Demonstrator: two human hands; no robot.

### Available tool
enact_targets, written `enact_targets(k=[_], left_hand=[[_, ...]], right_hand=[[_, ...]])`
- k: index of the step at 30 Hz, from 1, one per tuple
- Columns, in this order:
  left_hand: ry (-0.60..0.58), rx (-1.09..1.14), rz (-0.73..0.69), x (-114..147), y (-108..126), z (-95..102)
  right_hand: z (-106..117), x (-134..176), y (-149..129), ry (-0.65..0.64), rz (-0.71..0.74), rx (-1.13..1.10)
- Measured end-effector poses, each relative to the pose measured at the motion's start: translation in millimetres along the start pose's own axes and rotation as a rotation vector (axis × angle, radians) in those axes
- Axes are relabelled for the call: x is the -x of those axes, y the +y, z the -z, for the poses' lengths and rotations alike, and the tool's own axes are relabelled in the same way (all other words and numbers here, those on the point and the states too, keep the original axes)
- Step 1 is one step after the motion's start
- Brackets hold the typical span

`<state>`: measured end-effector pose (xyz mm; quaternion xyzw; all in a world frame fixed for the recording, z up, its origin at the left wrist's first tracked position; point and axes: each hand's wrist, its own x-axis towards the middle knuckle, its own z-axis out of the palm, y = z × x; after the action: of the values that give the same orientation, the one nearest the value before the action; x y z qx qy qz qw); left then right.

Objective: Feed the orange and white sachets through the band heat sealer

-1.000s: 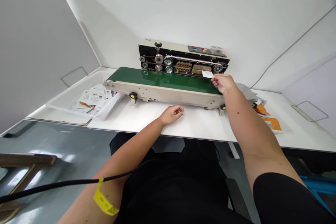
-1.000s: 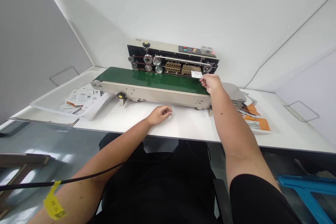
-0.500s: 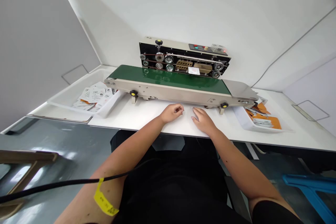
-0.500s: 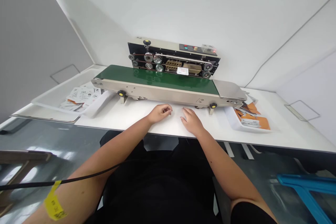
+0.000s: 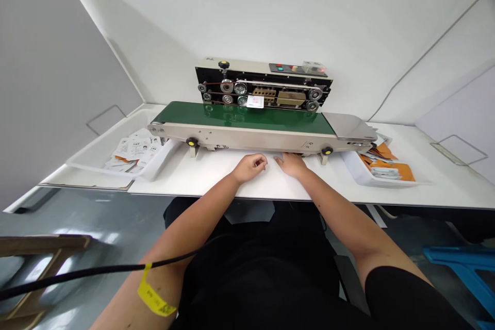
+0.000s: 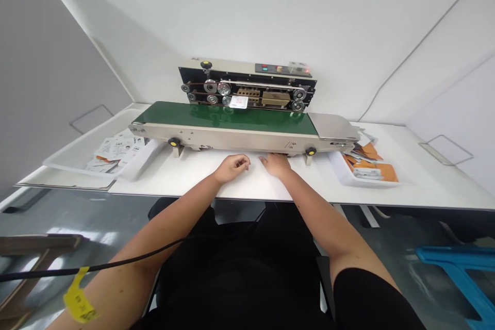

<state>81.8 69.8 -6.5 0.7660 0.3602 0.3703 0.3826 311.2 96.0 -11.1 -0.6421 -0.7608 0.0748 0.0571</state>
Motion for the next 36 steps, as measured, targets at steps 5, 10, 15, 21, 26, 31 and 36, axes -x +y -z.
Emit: enact_targets(k=[5, 10, 15, 21, 26, 31, 36], left_hand=[[0.126, -0.100, -0.070, -1, -1, -0.5], [0.189, -0.260, -0.158, -3, 1, 0.8], [0.105, -0.199, -0.122, -2, 1, -0.5], [0.009, -0.034, -0.018, 3, 2, 0.0], [-0.073, 0.188, -0.003, 3, 1, -0.8], [-0.036, 0.178, -0.039, 2, -2, -2.1], [-0.034, 0.128, -0.046, 3, -1, -0.7]], right_hand=[[-8, 31, -5, 0.137, 0.279, -0.098], [-10, 49, -6, 0.199, 0.295, -0.197], [-3, 53, -11, 0.284, 0.167, -0.509], [13, 56, -20, 0.050, 0.173, -0.711], [69, 49, 3, -0.125, 0.188, -0.622], [148, 19, 54, 0.613, -0.144, -1.090], [188, -28, 92, 0.943, -0.504, -1.246]])
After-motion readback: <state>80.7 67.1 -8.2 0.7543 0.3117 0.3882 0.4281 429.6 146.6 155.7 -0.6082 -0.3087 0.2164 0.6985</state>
